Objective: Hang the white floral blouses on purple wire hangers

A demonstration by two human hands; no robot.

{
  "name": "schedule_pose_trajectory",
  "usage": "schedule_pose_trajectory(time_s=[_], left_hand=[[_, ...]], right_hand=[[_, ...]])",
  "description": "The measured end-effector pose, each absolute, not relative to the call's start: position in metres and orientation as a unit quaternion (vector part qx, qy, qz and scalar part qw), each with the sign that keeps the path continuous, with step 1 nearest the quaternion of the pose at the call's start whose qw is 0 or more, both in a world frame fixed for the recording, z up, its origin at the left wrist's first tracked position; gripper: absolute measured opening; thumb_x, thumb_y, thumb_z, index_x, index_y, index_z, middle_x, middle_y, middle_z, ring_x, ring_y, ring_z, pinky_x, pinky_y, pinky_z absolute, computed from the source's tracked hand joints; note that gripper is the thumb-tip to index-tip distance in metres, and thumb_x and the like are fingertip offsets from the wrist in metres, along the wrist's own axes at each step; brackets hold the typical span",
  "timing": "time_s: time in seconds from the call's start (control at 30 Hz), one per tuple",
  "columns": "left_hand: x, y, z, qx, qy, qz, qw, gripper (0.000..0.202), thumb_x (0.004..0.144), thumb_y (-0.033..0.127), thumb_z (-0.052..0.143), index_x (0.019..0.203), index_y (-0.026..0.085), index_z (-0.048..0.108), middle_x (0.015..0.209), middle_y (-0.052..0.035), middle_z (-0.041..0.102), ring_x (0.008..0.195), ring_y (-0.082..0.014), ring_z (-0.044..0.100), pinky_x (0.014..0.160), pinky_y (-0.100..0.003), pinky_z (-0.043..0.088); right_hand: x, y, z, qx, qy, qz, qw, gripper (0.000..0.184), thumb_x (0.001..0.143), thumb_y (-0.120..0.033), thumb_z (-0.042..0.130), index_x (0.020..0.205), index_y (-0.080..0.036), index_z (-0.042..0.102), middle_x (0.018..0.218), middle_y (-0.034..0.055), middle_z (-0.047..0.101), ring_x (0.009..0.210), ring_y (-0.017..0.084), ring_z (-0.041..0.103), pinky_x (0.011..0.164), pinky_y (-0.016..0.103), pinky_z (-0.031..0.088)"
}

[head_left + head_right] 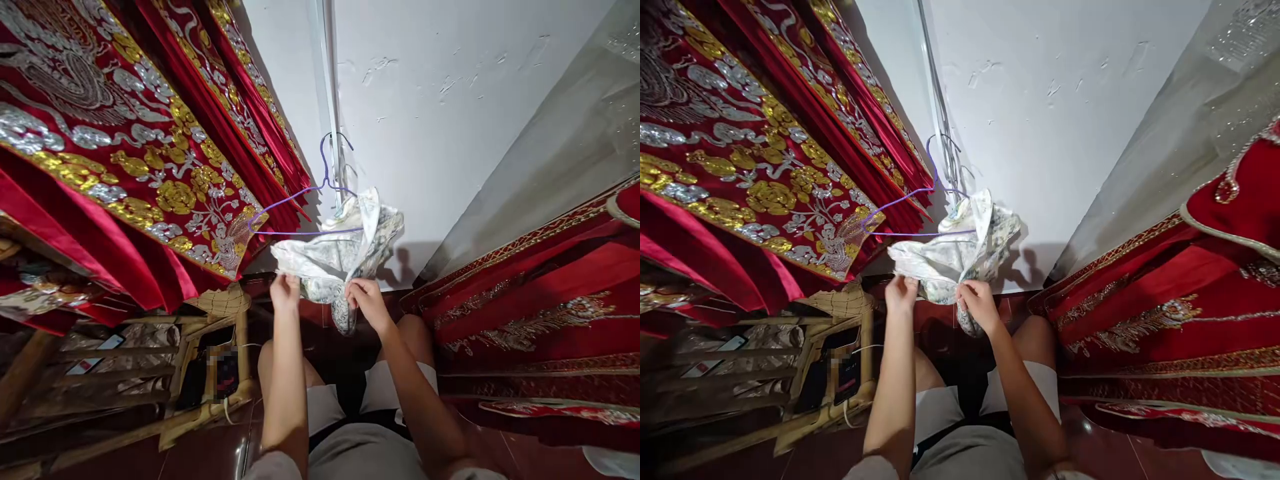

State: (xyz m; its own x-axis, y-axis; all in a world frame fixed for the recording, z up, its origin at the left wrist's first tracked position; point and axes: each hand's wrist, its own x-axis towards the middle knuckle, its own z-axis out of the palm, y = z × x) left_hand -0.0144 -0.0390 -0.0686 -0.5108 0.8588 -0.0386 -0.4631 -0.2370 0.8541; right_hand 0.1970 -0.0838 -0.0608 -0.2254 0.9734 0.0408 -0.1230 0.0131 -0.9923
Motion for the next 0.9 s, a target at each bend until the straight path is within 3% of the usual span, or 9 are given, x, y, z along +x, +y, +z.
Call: schedule_pose_trajectory(time_s=[0.17,0.27,0.37,0.47,0.6,0.67,0.73,0.83,0.9], left_hand=[[0.033,-0.055,-0.075,0.223,0.380,0.744,0.502,0.016,0.086,0.029,0.065,0.077,0.020,0.056,0.079,-0.0039,0.063,0.083,-0.0169,0.065,0.088,-0.034,0.052],[0.054,-0.069,-0.046,0.390,0.322,0.688,0.521,0.022,0.089,0.040,0.067,0.079,0.021,0.060,0.083,-0.0037,0.063,0.081,-0.0189,0.062,0.083,-0.034,0.052],[0.069,-0.088,-0.012,0.616,0.339,0.556,0.442,0.023,0.097,0.040,0.061,0.086,0.021,0.068,0.091,-0.0055,0.066,0.087,-0.0211,0.063,0.085,-0.035,0.050],[0.067,-0.098,0.008,0.736,0.366,0.467,0.326,0.022,0.101,0.037,0.056,0.108,0.023,0.071,0.115,-0.0090,0.069,0.115,-0.0258,0.060,0.106,-0.040,0.043],[0.037,-0.089,0.002,0.730,0.368,0.457,0.351,0.058,0.102,0.055,0.046,0.152,0.025,0.043,0.154,-0.0134,0.048,0.143,-0.0293,0.043,0.120,-0.045,0.031],[0.021,-0.083,-0.012,0.732,0.353,0.394,0.429,0.062,0.102,0.064,0.035,0.144,0.020,0.052,0.142,-0.0142,0.059,0.131,-0.0301,0.054,0.112,-0.043,0.040],[0.007,-0.082,-0.027,0.749,0.373,0.283,0.469,0.065,0.100,0.068,0.034,0.112,0.015,0.068,0.107,-0.0103,0.072,0.099,-0.0269,0.064,0.093,-0.037,0.050],[-0.015,-0.089,-0.039,0.773,0.454,0.129,0.424,0.057,0.094,0.066,0.049,0.076,0.014,0.065,0.069,-0.0013,0.062,0.065,-0.0169,0.052,0.064,-0.026,0.042],[-0.033,-0.094,-0.037,0.777,0.505,0.094,0.364,0.048,0.090,0.059,0.057,0.073,0.015,0.065,0.066,0.0000,0.060,0.062,-0.0154,0.050,0.060,-0.025,0.036]], right_hand=[[0.225,-0.084,-0.080,-0.443,-0.558,0.578,0.399,0.040,0.090,-0.046,0.059,0.059,-0.020,0.059,0.046,-0.0024,0.049,0.047,0.013,0.045,0.054,0.028,0.039],[0.233,-0.074,-0.073,-0.456,-0.549,0.531,0.456,0.049,0.091,-0.064,0.057,0.074,-0.020,0.068,0.070,0.0052,0.067,0.073,0.020,0.062,0.071,0.032,0.049],[0.225,-0.062,-0.053,-0.370,-0.496,0.648,0.444,0.070,0.083,-0.086,0.047,0.092,-0.021,0.072,0.091,0.0096,0.073,0.097,0.027,0.068,0.085,0.038,0.054],[0.213,-0.056,-0.031,-0.267,-0.436,0.779,0.363,0.081,0.080,-0.092,0.040,0.104,-0.021,0.071,0.095,0.0112,0.075,0.104,0.030,0.070,0.088,0.042,0.057],[0.213,-0.049,-0.001,-0.221,-0.474,0.811,0.264,0.067,0.082,-0.080,0.055,0.106,-0.020,0.070,0.092,0.0094,0.075,0.096,0.028,0.071,0.086,0.040,0.057],[0.221,-0.041,0.018,-0.200,-0.573,0.779,0.158,0.053,0.076,-0.066,0.073,0.096,-0.017,0.071,0.083,0.0069,0.073,0.082,0.024,0.070,0.077,0.036,0.057],[0.232,-0.027,0.039,-0.203,-0.703,0.677,0.082,0.035,0.072,-0.047,0.082,0.083,-0.015,0.071,0.075,0.0040,0.071,0.072,0.020,0.066,0.070,0.032,0.054],[0.244,0.001,0.057,-0.309,-0.820,0.447,0.182,0.013,0.073,-0.026,0.075,0.082,-0.017,0.073,0.085,0.0051,0.073,0.083,0.023,0.068,0.076,0.033,0.054],[0.247,0.023,0.053,-0.397,-0.798,0.346,0.294,0.030,0.075,-0.021,0.069,0.103,-0.019,0.075,0.105,0.0078,0.075,0.104,0.030,0.068,0.086,0.038,0.054]])
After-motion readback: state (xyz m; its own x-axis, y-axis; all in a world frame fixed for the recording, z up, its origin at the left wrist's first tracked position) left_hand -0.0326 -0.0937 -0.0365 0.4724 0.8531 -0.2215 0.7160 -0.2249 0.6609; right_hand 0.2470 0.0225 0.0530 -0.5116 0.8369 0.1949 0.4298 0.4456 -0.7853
